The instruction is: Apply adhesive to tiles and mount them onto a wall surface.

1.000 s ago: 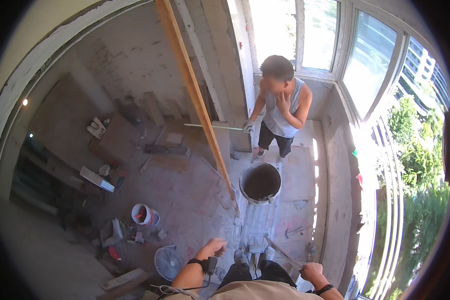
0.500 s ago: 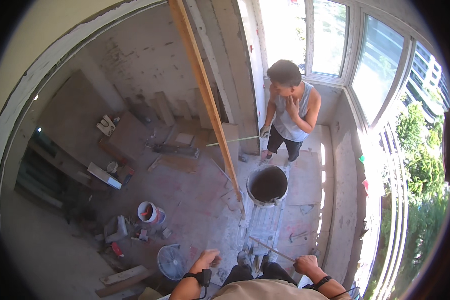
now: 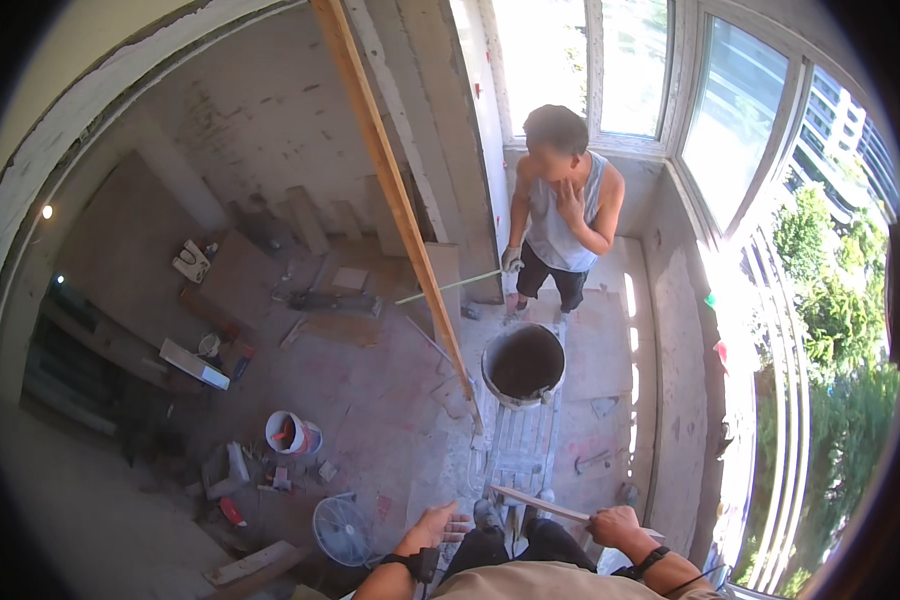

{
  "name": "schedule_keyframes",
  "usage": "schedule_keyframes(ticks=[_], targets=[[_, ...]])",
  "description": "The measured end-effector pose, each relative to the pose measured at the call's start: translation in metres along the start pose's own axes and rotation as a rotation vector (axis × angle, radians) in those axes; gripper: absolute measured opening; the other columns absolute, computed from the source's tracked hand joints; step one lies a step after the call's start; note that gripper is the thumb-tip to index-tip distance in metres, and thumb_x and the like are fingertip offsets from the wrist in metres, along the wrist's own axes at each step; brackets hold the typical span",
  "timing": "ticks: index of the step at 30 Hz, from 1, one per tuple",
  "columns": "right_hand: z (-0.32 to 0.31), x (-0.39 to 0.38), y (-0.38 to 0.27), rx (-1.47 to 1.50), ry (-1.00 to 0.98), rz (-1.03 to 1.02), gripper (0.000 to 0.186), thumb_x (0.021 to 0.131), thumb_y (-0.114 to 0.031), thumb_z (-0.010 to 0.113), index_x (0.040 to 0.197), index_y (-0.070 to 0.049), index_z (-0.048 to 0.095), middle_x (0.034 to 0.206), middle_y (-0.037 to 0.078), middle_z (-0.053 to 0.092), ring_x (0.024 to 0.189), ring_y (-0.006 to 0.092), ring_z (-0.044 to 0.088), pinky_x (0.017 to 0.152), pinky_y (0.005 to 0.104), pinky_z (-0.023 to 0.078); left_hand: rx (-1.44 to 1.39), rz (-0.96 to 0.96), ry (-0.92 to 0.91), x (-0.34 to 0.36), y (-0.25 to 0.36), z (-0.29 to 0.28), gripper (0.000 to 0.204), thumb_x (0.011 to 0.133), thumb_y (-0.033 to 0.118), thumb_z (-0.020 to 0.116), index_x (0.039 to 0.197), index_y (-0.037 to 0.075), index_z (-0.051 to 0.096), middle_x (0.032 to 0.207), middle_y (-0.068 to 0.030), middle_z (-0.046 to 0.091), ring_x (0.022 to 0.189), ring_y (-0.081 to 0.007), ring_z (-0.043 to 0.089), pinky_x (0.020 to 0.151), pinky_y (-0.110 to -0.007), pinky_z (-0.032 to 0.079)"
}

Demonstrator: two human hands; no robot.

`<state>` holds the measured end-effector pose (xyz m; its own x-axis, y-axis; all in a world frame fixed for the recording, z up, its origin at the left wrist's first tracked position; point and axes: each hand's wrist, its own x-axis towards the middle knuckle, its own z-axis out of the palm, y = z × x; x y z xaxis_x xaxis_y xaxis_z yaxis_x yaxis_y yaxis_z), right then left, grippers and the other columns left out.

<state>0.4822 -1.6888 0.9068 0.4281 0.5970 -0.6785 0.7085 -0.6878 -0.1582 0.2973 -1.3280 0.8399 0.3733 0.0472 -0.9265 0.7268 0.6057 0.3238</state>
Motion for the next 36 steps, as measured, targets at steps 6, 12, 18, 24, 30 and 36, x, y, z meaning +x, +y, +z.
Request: schedule_keyframes(ticks=[6, 12, 18, 24, 30, 36], targets=[[-0.022, -0.008, -0.019, -0.016, 0.028, -0.059, 0.027, 0.091, -0.035, 0.051, 0.099, -0.016, 0.068, 0.097, 0.004, 0.068, 0.093, 0.0242, 0.066, 0.074, 0.0393, 0.052, -0.191, -0.062, -0.130, 0.000, 0.000, 0.001, 0.065, 0.094, 0.059, 0.042, 0.131, 0.006, 0.041, 0.118, -0.0160, 0.059, 0.093, -0.0297, 0.065, 0.069, -0.040, 0.054], [-0.035, -0.009, -0.039, -0.028, 0.101, -0.155, 0.021, 0.089, -0.025, 0.051, 0.096, -0.015, 0.068, 0.100, 0.004, 0.068, 0.095, 0.0248, 0.066, 0.077, 0.0400, 0.052, -0.309, -0.003, -0.241, -0.018, 0.004, -0.004, 0.088, 0.088, 0.075, 0.028, 0.142, 0.006, 0.033, 0.124, -0.0173, 0.056, 0.103, -0.0358, 0.061, 0.074, -0.045, 0.052], [-0.017, -0.003, -0.048, -0.063, 0.277, -0.277, 0.019, 0.082, -0.028, 0.056, 0.094, -0.016, 0.066, 0.089, 0.003, 0.067, 0.086, 0.0240, 0.066, 0.070, 0.0384, 0.052, -0.388, -0.003, -0.199, -0.035, 0.008, -0.015, 0.094, 0.085, 0.079, 0.019, 0.132, 0.004, 0.050, 0.123, -0.0142, 0.059, 0.110, -0.0368, 0.056, 0.080, -0.045, 0.046], [-0.008, -0.006, -0.059, -0.125, 0.347, -0.336, 0.017, 0.082, -0.028, 0.056, 0.091, -0.016, 0.065, 0.083, 0.001, 0.065, 0.080, 0.0218, 0.066, 0.066, 0.0388, 0.052, -0.371, -0.041, -0.178, -0.037, 0.004, -0.031, 0.075, 0.094, 0.066, 0.027, 0.130, 0.005, 0.052, 0.121, -0.0133, 0.061, 0.108, -0.0357, 0.057, 0.077, -0.041, 0.043], [-0.009, -0.011, -0.070, -0.102, 0.290, -0.315, 0.020, 0.086, -0.031, 0.054, 0.092, -0.016, 0.065, 0.086, 0.002, 0.066, 0.083, 0.0238, 0.066, 0.069, 0.0384, 0.052, -0.303, -0.054, -0.222, -0.017, -0.010, -0.049, 0.052, 0.097, 0.049, 0.042, 0.122, 0.006, 0.056, 0.119, -0.0109, 0.062, 0.108, -0.0329, 0.057, 0.077, -0.041, 0.044], [-0.004, -0.018, -0.073, -0.085, 0.220, -0.236, 0.024, 0.088, -0.036, 0.052, 0.094, -0.017, 0.066, 0.090, 0.004, 0.067, 0.090, 0.0243, 0.066, 0.074, 0.0401, 0.052, -0.155, -0.079, -0.010, 0.002, 0.013, -0.043, 0.039, 0.094, 0.039, 0.052, 0.122, 0.011, 0.055, 0.102, -0.0106, 0.063, 0.088, -0.0268, 0.064, 0.063, -0.037, 0.048]])
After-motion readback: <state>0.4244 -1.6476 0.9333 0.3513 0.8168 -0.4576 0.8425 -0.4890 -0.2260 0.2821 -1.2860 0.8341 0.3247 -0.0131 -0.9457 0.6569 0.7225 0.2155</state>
